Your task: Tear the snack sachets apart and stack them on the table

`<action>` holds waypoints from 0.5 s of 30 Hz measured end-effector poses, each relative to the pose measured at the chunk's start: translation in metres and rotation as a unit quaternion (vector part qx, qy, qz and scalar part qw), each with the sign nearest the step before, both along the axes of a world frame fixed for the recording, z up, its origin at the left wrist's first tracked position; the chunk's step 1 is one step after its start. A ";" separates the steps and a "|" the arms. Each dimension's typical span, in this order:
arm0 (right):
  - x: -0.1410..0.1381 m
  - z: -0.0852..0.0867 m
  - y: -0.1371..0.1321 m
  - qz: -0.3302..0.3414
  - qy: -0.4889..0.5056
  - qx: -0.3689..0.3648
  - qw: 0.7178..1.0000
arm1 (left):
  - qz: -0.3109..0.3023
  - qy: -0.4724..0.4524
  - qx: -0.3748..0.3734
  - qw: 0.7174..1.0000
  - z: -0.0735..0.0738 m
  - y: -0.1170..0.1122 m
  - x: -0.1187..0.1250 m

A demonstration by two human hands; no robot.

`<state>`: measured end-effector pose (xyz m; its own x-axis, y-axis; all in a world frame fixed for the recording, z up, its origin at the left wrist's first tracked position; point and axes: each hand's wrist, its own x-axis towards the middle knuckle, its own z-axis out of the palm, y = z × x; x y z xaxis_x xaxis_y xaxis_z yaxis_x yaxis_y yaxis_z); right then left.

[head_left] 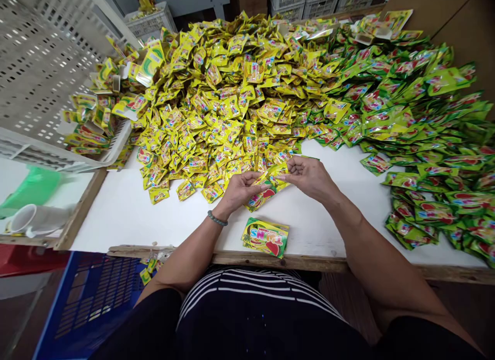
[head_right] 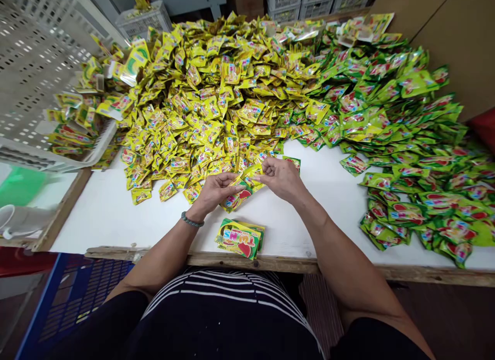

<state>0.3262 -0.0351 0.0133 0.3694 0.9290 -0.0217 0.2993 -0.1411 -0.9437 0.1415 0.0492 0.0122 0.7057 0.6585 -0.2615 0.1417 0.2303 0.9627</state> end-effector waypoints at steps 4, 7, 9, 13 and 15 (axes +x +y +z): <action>-0.006 -0.003 0.000 0.031 0.003 0.017 0.999 | -0.035 0.007 -0.024 0.999 0.003 0.000 -0.001; -0.006 -0.006 0.002 0.037 0.034 0.022 0.998 | -0.045 0.016 -0.026 0.999 0.004 0.000 -0.001; -0.004 -0.006 0.002 0.033 0.049 0.021 0.998 | -0.049 0.023 -0.024 0.998 0.005 0.001 -0.002; -0.003 -0.005 0.002 0.041 0.021 -0.014 0.999 | -0.057 0.042 -0.025 0.997 0.005 0.001 -0.004; -0.008 -0.004 0.002 0.041 -0.018 -0.030 0.999 | -0.046 0.040 -0.034 0.998 0.002 0.002 -0.004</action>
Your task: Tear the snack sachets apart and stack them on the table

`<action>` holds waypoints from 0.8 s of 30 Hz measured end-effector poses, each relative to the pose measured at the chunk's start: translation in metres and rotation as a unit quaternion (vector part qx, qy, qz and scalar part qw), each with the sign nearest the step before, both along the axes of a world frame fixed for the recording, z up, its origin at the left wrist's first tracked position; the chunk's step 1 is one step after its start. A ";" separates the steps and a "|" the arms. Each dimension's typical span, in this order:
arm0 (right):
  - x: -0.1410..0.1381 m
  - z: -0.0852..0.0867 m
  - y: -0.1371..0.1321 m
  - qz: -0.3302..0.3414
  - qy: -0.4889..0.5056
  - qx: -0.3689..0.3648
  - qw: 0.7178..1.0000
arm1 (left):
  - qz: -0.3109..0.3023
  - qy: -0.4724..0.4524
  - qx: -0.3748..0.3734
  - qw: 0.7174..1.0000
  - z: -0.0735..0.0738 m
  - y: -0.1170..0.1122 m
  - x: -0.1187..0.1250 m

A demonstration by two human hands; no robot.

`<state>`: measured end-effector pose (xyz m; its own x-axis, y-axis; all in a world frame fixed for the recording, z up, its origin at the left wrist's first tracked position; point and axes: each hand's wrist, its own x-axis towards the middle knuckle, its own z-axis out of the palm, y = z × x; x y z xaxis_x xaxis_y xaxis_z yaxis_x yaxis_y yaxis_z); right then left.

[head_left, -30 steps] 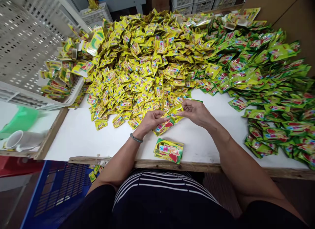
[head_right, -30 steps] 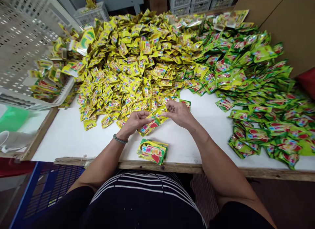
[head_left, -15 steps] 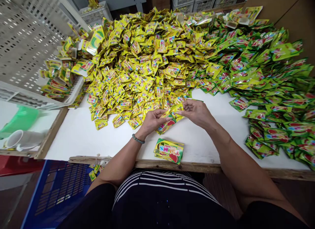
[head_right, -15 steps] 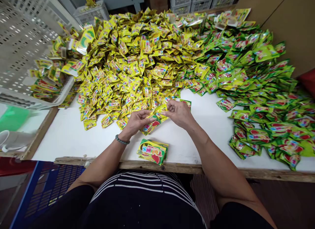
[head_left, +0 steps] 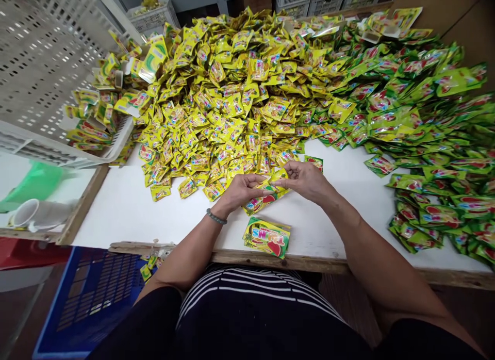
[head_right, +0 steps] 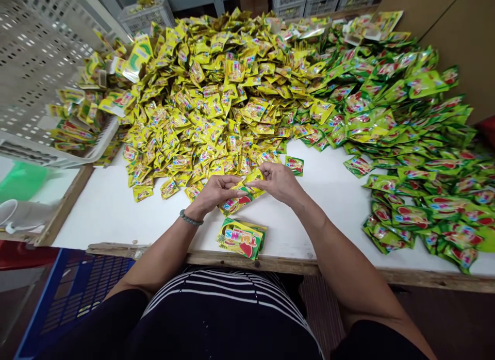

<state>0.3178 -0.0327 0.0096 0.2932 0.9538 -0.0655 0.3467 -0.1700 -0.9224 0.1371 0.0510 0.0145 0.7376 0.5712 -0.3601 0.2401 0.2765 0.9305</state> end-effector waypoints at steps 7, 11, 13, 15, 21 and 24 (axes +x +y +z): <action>-0.015 0.003 -0.001 -0.051 -0.021 0.058 0.997 | 0.033 -0.039 -0.048 0.998 -0.005 0.002 0.002; -0.007 0.001 -0.003 0.012 0.080 0.034 0.996 | 0.022 -0.055 -0.071 0.996 -0.003 0.002 0.000; -0.008 -0.001 -0.003 -0.003 0.066 0.038 0.997 | 0.030 -0.058 -0.072 0.995 -0.003 0.002 0.000; -0.012 -0.002 -0.002 -0.025 0.043 0.046 0.998 | 0.037 -0.058 -0.072 0.995 -0.003 0.002 0.000; -0.007 0.003 -0.003 0.020 0.146 0.039 0.988 | 0.024 -0.052 -0.108 0.993 -0.001 0.002 0.000; -0.002 0.006 -0.004 0.018 0.142 0.040 0.989 | 0.030 -0.061 -0.108 0.992 0.001 0.004 0.000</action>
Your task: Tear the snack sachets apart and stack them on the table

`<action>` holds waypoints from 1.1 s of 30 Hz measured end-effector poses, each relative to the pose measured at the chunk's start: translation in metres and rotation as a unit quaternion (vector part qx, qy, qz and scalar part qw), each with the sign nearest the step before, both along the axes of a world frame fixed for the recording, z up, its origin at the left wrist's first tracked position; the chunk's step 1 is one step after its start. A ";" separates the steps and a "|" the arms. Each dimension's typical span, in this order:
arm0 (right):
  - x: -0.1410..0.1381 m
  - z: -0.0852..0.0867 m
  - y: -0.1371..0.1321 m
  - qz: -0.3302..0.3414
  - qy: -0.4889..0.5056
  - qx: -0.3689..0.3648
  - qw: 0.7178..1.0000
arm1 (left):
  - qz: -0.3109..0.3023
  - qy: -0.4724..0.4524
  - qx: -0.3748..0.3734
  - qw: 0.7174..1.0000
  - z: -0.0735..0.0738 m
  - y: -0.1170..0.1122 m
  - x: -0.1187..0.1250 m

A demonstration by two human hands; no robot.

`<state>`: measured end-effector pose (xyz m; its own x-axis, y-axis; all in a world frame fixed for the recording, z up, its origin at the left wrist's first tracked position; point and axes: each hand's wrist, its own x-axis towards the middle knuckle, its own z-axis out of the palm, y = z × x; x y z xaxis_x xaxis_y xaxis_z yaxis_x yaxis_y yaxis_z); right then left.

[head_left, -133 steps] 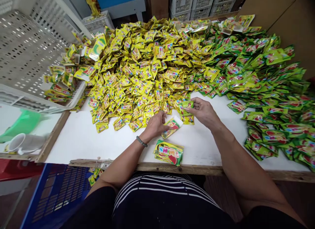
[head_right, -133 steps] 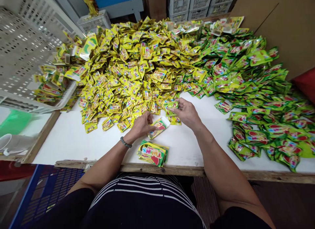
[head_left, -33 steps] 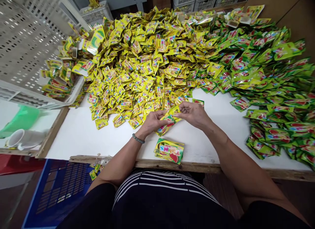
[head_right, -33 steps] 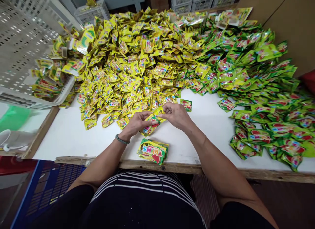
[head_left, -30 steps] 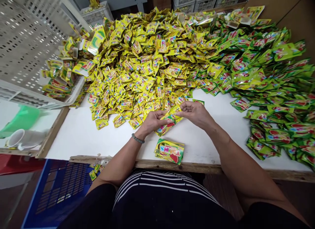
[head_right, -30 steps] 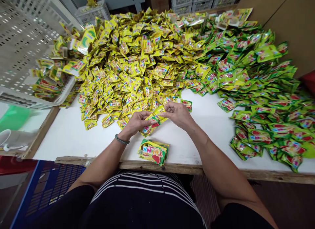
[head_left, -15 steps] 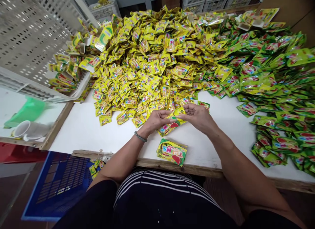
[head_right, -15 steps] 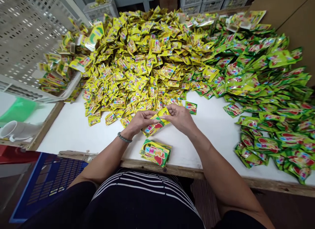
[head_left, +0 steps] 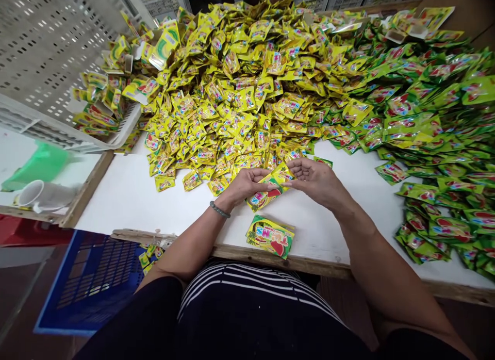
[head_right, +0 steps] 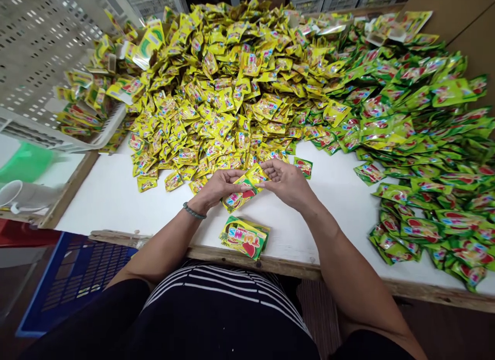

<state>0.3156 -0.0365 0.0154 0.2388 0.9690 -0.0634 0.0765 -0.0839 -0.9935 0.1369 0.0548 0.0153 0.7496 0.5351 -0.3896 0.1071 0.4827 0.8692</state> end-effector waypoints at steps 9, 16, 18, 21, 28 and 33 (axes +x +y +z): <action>-0.009 -0.009 0.003 -0.030 -0.048 -0.014 0.998 | 0.023 0.008 0.084 0.996 -0.001 -0.004 0.004; 0.000 -0.005 0.005 -0.063 -0.194 0.074 0.976 | 0.039 -0.013 0.105 0.994 -0.002 -0.005 0.005; -0.002 -0.010 0.007 -0.056 -0.211 0.070 0.973 | 0.055 -0.017 0.096 0.994 -0.001 -0.005 0.005; -0.005 -0.015 0.010 -0.047 -0.202 0.051 0.977 | 0.058 -0.023 0.074 0.995 0.001 -0.006 0.005; -0.009 -0.014 0.012 0.054 -0.241 0.062 0.967 | 0.027 -0.011 0.048 0.998 0.005 -0.010 0.003; -0.016 -0.012 0.011 -0.033 -0.259 0.122 0.958 | 0.055 -0.015 0.026 0.998 0.001 -0.007 0.004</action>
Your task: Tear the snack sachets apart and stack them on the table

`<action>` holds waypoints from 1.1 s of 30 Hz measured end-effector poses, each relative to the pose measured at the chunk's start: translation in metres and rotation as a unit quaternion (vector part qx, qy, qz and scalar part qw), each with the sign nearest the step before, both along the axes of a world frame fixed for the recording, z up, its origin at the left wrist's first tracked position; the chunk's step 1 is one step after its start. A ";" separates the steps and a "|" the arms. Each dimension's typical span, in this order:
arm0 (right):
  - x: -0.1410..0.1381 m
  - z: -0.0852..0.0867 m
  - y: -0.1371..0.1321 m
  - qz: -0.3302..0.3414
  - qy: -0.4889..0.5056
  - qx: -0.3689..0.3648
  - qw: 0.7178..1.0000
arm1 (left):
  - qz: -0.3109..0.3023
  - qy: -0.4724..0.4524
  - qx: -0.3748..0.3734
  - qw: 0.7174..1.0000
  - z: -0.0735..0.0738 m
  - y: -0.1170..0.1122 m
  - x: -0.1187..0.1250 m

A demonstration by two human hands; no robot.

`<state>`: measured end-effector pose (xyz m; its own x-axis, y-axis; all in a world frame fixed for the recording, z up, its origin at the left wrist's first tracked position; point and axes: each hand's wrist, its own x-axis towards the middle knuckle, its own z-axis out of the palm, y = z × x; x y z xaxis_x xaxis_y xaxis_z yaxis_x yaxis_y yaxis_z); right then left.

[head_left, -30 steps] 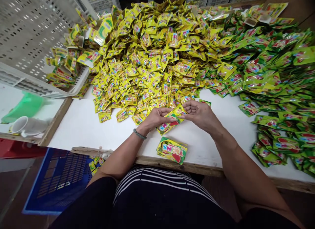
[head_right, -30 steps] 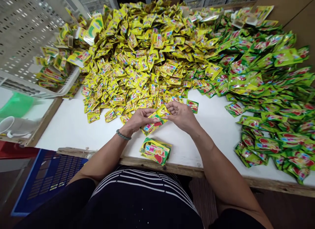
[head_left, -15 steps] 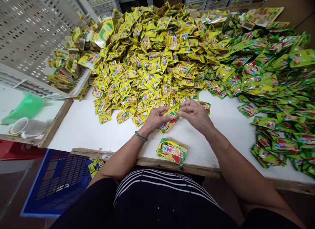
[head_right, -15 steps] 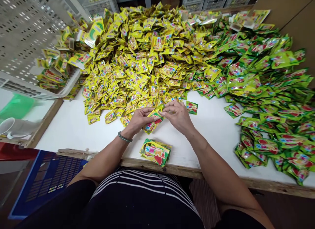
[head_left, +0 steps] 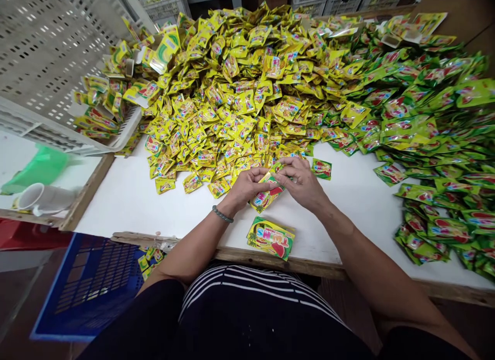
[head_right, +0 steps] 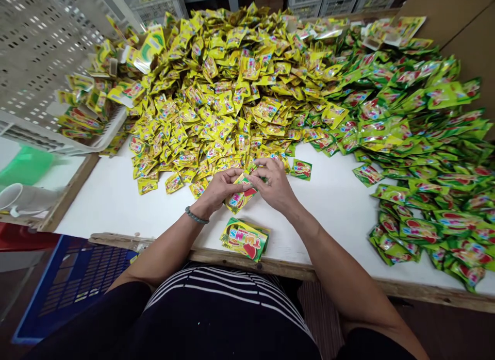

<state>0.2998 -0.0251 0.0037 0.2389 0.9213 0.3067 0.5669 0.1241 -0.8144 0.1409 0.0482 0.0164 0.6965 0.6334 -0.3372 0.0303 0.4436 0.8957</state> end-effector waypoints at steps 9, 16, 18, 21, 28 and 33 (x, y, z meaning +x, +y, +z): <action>0.002 0.001 -0.004 -0.089 -0.048 0.062 0.993 | 0.012 0.007 0.050 0.999 0.000 -0.001 -0.001; 0.006 -0.002 -0.005 -0.037 -0.020 -0.003 0.999 | -0.016 0.004 0.086 0.996 0.001 -0.004 0.000; 0.008 -0.001 -0.005 -0.038 -0.010 -0.003 0.999 | -0.014 0.010 0.094 0.995 0.002 -0.004 0.000; 0.007 0.000 -0.005 0.007 0.002 -0.013 1.000 | -0.014 0.013 0.095 0.995 0.002 -0.005 -0.001; -0.008 -0.005 -0.002 0.091 -0.002 -0.087 0.992 | 0.016 -0.015 0.039 0.999 -0.002 -0.008 -0.001; -0.005 -0.001 -0.006 0.051 -0.050 -0.076 0.995 | 0.028 -0.031 0.021 0.999 -0.002 -0.005 0.002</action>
